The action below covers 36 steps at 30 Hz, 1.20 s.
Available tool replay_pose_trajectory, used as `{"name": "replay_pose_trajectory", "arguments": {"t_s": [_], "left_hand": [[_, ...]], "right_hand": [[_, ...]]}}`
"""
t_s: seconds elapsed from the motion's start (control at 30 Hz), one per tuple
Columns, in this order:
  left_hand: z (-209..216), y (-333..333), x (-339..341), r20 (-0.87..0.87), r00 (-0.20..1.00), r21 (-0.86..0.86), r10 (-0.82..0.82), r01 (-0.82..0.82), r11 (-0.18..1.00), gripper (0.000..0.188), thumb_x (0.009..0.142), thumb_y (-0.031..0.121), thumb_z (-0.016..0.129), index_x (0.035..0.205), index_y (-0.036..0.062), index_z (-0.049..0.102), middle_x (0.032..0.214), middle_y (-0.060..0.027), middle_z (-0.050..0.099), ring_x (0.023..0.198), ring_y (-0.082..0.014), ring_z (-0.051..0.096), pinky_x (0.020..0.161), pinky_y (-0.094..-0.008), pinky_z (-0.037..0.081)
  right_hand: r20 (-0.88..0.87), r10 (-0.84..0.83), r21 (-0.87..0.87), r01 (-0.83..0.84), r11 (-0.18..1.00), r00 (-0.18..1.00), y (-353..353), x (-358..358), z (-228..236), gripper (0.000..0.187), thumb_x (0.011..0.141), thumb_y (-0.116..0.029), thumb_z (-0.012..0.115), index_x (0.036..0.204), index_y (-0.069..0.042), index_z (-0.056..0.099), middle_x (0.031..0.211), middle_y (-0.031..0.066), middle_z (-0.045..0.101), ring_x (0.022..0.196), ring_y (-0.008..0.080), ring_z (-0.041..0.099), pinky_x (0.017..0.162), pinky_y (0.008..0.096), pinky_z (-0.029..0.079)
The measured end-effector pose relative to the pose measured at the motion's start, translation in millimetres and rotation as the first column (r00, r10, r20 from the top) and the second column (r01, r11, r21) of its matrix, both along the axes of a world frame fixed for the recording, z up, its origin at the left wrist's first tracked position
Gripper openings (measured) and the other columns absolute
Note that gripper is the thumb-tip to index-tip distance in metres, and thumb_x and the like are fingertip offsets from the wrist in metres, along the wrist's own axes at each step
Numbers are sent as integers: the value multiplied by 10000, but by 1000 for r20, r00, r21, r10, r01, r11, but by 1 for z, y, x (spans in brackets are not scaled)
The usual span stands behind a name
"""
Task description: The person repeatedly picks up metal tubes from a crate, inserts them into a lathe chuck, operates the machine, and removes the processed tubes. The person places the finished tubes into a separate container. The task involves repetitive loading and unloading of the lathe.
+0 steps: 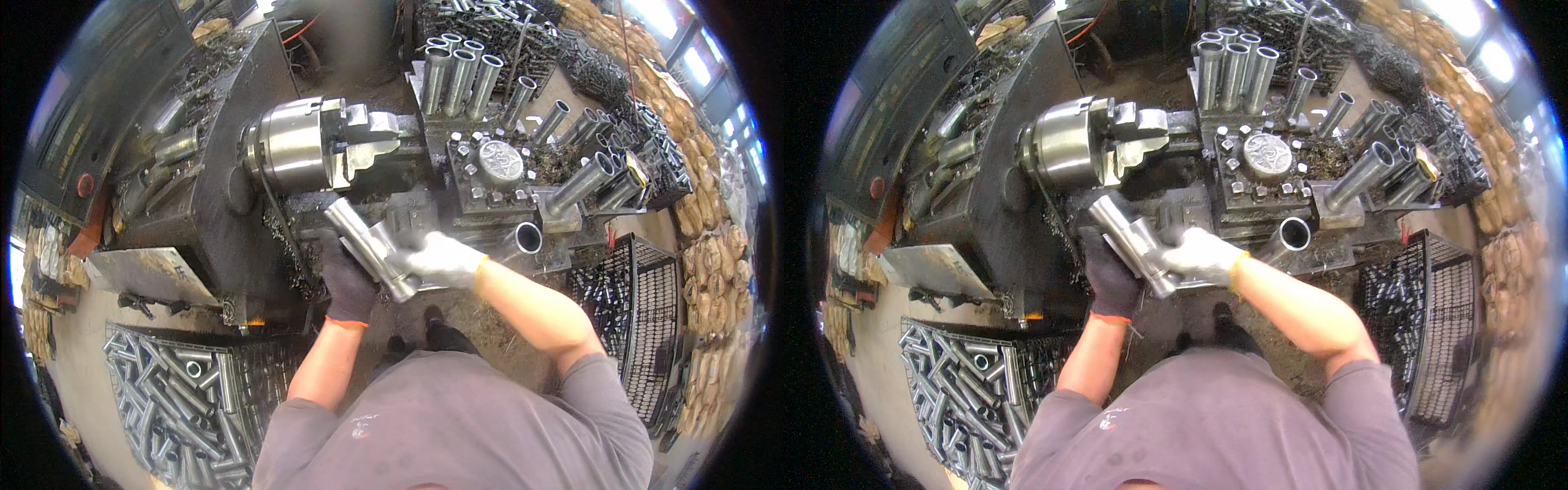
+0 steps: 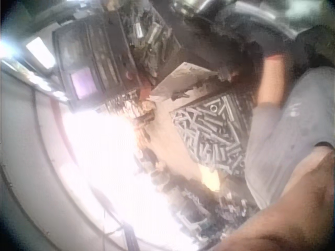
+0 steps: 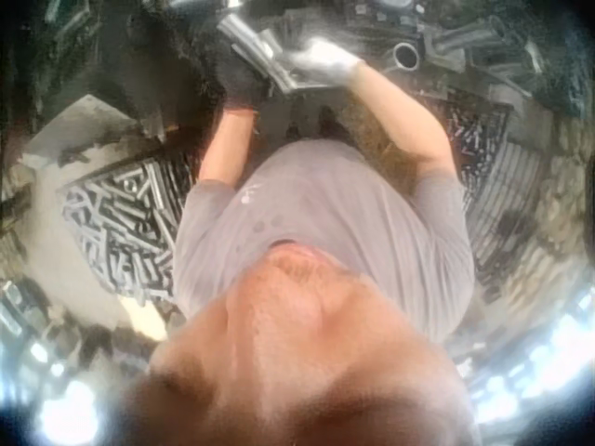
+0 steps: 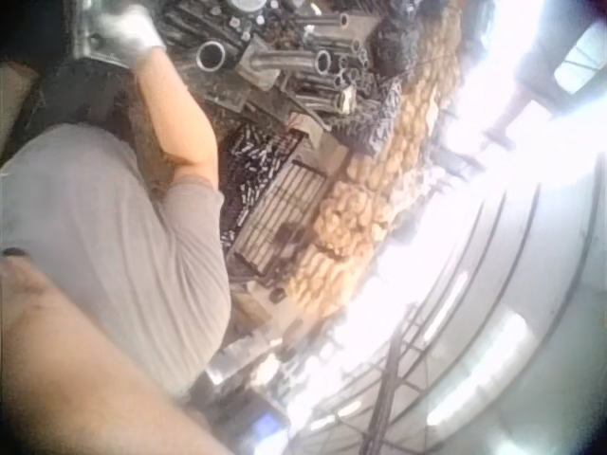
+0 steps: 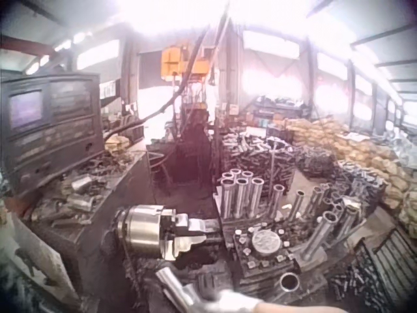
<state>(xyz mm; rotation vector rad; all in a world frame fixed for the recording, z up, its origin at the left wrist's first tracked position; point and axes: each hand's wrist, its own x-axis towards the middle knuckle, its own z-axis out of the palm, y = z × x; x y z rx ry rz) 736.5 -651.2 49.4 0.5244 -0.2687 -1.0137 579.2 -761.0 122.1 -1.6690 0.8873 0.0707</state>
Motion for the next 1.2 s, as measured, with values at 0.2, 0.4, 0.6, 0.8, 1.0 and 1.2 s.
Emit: {"name": "replay_pose_trajectory", "arguments": {"t_s": [0.2,0.4,0.6,0.8,1.0,1.2], "left_hand": [[55,-18,-14,361,931,-208,47,31,978,831,1100,610,466,1671,33,287,1652,-153,427,1505,-324,426,1252,-498,334],[15,-7,42,576,812,66,92,-159,985,709,1061,484,619,1567,11,466,1447,-134,624,1339,-292,602,1149,-461,467],[-103,105,40,232,895,576,380,-442,688,408,1042,341,655,1341,63,659,1231,-113,718,1085,-244,701,988,-410,563],[-152,202,90,-71,856,386,511,-449,806,394,1066,501,561,807,206,536,709,29,516,677,-188,526,661,-348,410],[-117,213,116,1,718,627,696,-542,559,515,1067,613,476,733,222,487,653,42,488,568,-178,437,561,-332,355],[-123,234,139,139,811,641,569,-512,572,363,1057,547,567,981,195,619,726,35,545,549,-150,475,523,-339,405]], "right_hand": [[-24,60,-310,-65,949,998,-12,18,92,863,764,-450,894,1416,18,578,1229,218,712,1088,299,712,976,415,556],[-234,328,-962,-266,56,915,-147,21,158,766,767,-215,815,1466,-68,538,1159,191,720,1032,370,739,872,479,618],[-756,164,-644,-765,-12,634,-263,66,80,391,783,-221,835,1150,-114,750,1070,152,798,989,300,786,869,421,620],[-579,476,-517,-749,414,662,-287,105,3,682,650,-407,866,1171,3,706,1083,224,777,1003,373,747,877,460,582],[-403,512,-579,-644,500,759,-307,103,-4,773,697,-454,871,1296,-1,684,1217,234,763,1075,345,741,925,461,580],[-546,474,-415,-715,563,691,-306,118,-1,542,683,-360,885,1064,7,766,929,146,794,853,267,749,775,415,594]]}}
